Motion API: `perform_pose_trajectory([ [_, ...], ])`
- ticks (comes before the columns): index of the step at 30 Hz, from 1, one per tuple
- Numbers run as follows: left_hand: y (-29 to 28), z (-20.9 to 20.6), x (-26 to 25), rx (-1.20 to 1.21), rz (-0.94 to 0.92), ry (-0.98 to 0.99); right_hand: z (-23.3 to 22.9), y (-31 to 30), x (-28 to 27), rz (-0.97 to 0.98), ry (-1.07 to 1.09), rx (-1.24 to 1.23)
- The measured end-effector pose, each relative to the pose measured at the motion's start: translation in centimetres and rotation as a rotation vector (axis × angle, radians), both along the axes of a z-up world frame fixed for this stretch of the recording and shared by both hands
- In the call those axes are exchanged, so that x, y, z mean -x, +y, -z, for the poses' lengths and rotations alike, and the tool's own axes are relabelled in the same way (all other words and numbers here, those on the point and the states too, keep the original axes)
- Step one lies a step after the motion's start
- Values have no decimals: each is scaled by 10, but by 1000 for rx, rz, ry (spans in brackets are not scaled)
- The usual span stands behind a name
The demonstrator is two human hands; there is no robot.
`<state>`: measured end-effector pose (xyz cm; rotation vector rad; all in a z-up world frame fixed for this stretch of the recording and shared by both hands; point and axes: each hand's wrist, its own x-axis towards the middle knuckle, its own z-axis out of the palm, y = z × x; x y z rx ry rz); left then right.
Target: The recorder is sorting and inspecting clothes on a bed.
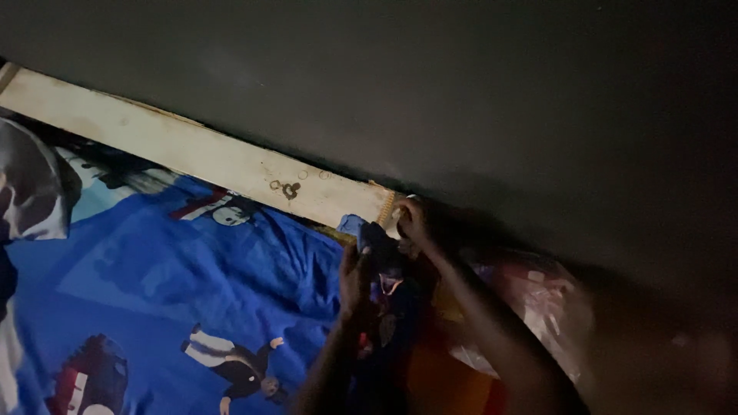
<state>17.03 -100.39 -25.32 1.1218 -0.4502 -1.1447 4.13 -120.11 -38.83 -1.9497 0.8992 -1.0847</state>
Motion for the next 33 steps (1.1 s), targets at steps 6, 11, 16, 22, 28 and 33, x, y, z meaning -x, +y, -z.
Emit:
perform_pose_trajectory([
  [6, 19, -24, -1, -24, 13, 102, -6, -21, -17, 81, 391, 141],
  [11, 21, -40, -3, -108, 37, 79, -10, -30, -26, 137, 555, 225],
  [16, 19, -29, -5, 128, 68, -34, -51, -18, -27, 173, 827, 359],
  [22, 11, -9, -8, 27, 10, 159, -61, -19, -30, 69, 967, 109],
  [28, 9, -8, -8, 76, 26, 111, -25, -20, -29, 123, 952, 169],
  [33, 10, -38, -4, 31, 57, 126, -21, -20, -30, 179, 915, 186],
])
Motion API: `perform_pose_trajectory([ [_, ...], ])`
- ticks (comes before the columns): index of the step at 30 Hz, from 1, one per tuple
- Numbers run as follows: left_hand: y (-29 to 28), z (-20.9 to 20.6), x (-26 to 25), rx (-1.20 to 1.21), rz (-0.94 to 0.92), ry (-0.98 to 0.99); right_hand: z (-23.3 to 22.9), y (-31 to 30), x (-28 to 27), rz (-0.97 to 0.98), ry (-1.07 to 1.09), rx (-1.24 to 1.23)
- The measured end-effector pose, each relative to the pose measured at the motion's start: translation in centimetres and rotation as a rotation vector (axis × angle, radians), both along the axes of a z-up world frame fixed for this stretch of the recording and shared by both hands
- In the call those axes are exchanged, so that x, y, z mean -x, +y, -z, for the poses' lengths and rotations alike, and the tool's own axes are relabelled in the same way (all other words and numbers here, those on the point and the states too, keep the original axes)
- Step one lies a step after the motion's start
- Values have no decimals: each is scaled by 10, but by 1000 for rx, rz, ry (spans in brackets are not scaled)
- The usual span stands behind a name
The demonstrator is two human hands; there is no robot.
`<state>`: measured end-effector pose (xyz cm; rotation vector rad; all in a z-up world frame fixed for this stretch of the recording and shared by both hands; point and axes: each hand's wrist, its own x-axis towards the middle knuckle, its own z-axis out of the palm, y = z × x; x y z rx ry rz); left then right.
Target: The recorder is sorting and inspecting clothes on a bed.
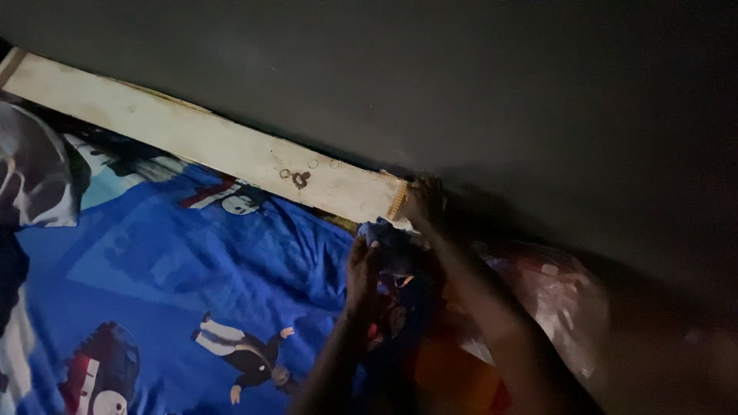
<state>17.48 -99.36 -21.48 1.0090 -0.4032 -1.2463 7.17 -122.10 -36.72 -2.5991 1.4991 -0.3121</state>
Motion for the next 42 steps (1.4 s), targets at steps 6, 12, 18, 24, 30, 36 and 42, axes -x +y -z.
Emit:
perform_pose_trajectory([
  [6, -5, -3, 0, -96, -17, 43, -88, 27, -3, 33, -3, -133],
  [12, -8, 22, -2, -31, -8, -39, -55, 20, -3, 85, -77, -132],
  [18, 9, -14, 4, 216, 97, -139, -78, 21, -7, 53, 76, -263],
  [24, -3, 15, 3, -32, 31, 38, -79, 27, -8, 11, 74, -246],
  [30, -4, 53, -2, -56, 35, 19, -65, 30, -2, -32, 68, -216],
  [36, 7, -4, 5, 72, 82, 42, 36, 6, 3, -113, -73, 173],
  [42, 13, -55, 14, 75, 57, 85, 9, 15, -1, -68, -142, 82],
])
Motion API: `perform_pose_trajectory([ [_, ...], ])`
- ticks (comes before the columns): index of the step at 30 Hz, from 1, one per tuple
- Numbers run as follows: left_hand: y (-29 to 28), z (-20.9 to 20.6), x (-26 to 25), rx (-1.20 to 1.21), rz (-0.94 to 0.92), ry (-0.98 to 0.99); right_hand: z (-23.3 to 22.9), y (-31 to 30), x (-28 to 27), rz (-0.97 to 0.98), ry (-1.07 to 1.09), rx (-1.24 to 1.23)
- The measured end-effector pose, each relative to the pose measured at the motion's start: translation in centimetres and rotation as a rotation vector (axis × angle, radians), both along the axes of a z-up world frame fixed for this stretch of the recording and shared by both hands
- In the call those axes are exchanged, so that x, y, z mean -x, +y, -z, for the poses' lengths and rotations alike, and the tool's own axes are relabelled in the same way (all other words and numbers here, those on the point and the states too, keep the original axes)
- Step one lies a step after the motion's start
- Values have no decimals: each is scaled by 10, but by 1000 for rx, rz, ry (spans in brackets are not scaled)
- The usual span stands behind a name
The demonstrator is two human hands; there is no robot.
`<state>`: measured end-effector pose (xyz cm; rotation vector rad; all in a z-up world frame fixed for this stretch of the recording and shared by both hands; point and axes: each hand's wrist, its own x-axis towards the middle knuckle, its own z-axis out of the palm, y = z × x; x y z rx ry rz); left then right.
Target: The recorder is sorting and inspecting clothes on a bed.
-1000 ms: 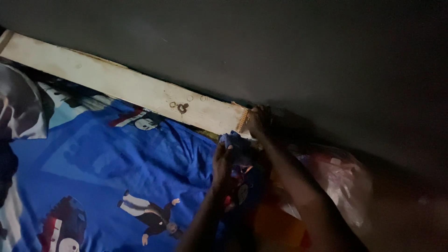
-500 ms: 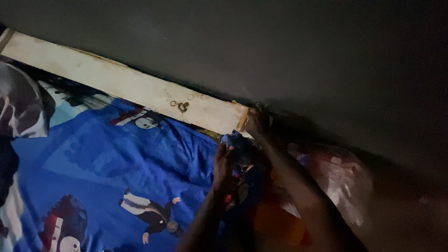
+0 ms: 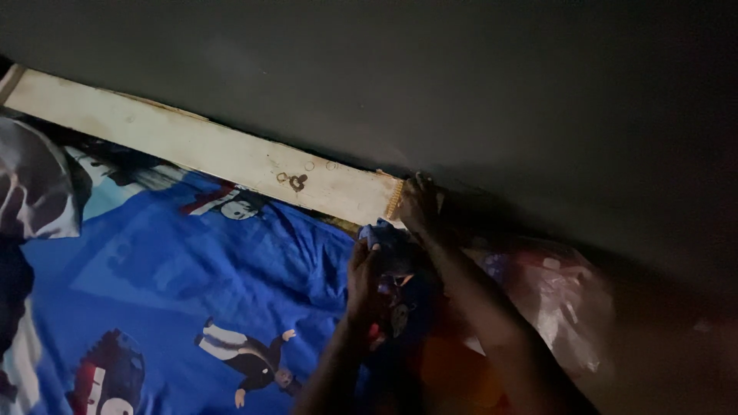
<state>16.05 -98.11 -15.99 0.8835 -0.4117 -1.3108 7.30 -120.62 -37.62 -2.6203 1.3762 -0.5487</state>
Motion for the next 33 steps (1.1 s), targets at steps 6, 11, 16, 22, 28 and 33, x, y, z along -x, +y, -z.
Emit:
perform_pose_trajectory([
  [6, -7, 38, -3, -77, -39, -20, 21, -1, 7, -105, -36, 156],
  [11, -8, 54, -6, -32, 3, -173, 5, 11, 7, -27, -85, 65],
  [16, -8, 63, -1, 50, -9, 20, 52, 19, 11, 73, -284, 27],
  [22, -11, 61, -2, -228, -13, -66, -9, 34, 8, 56, 19, -43],
  [28, -6, 62, -3, 94, 29, -169, 31, 27, 6, 133, -295, 201],
  [33, -15, 35, 2, -194, -55, -22, 32, 17, 20, -3, -236, 134],
])
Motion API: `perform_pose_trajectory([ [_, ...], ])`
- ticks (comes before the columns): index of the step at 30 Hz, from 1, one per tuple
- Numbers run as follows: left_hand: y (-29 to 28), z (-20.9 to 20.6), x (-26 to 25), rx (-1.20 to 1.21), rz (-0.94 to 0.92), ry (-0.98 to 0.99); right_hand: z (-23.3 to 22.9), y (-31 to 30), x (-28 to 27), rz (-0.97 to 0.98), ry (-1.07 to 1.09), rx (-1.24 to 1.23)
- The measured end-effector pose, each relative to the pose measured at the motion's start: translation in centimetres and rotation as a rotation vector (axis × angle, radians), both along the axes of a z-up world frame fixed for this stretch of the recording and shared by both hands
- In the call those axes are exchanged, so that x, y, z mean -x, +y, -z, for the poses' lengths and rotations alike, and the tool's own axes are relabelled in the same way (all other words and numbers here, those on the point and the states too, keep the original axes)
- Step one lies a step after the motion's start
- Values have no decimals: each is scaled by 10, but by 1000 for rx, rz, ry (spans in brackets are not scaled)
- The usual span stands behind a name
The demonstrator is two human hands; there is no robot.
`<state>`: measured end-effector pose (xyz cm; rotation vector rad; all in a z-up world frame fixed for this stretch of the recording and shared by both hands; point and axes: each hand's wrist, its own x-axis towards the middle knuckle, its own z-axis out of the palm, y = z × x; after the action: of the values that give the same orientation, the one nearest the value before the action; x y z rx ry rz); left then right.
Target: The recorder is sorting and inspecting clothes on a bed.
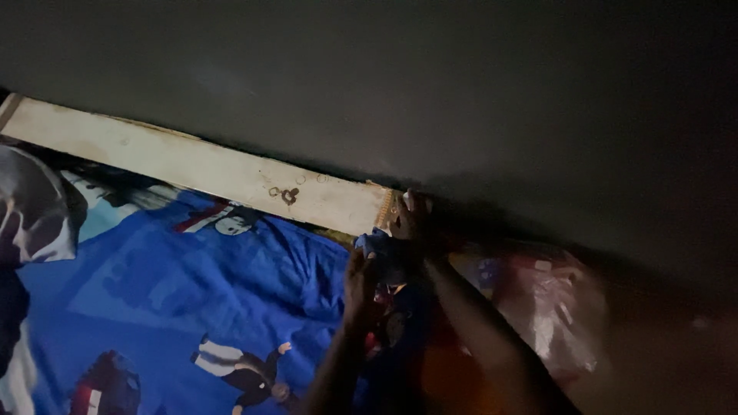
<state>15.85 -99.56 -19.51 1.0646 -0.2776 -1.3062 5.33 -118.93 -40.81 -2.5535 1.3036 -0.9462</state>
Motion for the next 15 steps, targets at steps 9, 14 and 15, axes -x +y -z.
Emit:
perform_pose_trajectory([
  [9, 3, 37, 1, 35, 47, -167, -55, 40, -1, 126, -113, -54],
  [14, -1, 27, 2, 99, 41, -60, -131, 88, 16, 49, -210, -270],
  [15, 2, 4, 7, 126, 40, 12, -128, 95, 19, -20, -308, -309],
])
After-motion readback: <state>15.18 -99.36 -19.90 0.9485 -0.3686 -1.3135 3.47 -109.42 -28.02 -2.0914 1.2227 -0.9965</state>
